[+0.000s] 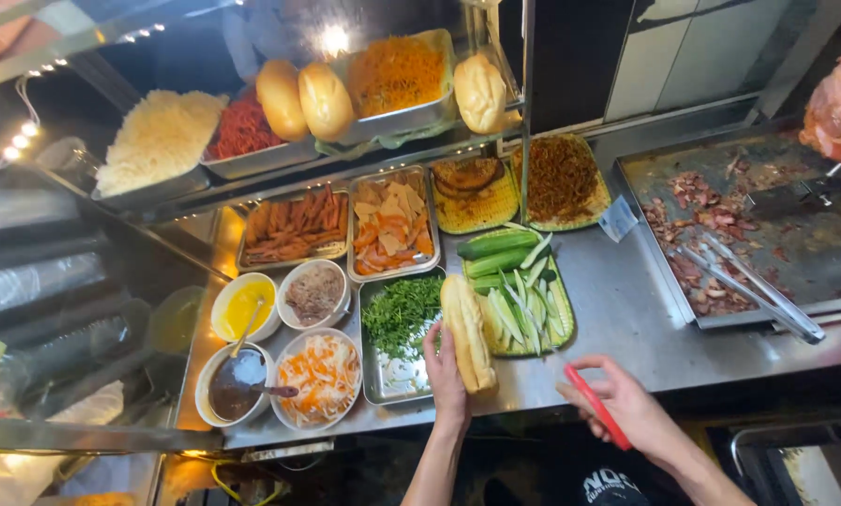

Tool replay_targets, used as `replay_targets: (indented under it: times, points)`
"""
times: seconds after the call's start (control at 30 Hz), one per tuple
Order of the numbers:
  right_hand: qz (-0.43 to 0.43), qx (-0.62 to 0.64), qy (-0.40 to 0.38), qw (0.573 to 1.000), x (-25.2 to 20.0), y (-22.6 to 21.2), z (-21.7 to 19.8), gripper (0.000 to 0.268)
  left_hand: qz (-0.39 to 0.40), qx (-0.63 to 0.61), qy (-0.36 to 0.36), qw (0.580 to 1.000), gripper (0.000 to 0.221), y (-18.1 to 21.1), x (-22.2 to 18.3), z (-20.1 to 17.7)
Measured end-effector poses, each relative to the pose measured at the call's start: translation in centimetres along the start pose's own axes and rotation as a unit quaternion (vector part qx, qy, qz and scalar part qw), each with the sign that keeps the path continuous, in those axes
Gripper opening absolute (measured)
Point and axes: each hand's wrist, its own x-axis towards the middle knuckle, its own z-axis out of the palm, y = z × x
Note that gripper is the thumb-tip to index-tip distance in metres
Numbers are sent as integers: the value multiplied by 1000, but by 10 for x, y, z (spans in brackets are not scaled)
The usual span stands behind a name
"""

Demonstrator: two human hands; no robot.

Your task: Preparing and assembling banh mi sandwiches with various fillings and sauces at a food stall.

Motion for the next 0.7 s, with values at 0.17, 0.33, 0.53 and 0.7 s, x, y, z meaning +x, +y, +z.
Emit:
replay_targets:
  times: [0.17,0.33,0.53,0.7]
  points:
    - [-89,-356,273,889,62,45,-58,61,-111,-142,-39,983,63,43,-16,32]
    - [-126,-466,260,836,121,74,-104,55,-46,19,-114,992,56,23,-17,87]
    - [-271,-179,109,940,151,59,-119,58,-147,55,-45,987,55,-47,-13,141]
    - [-309,15,27,951,128,-10,-100,73,142,294,-93,940,52,-81,-23,179]
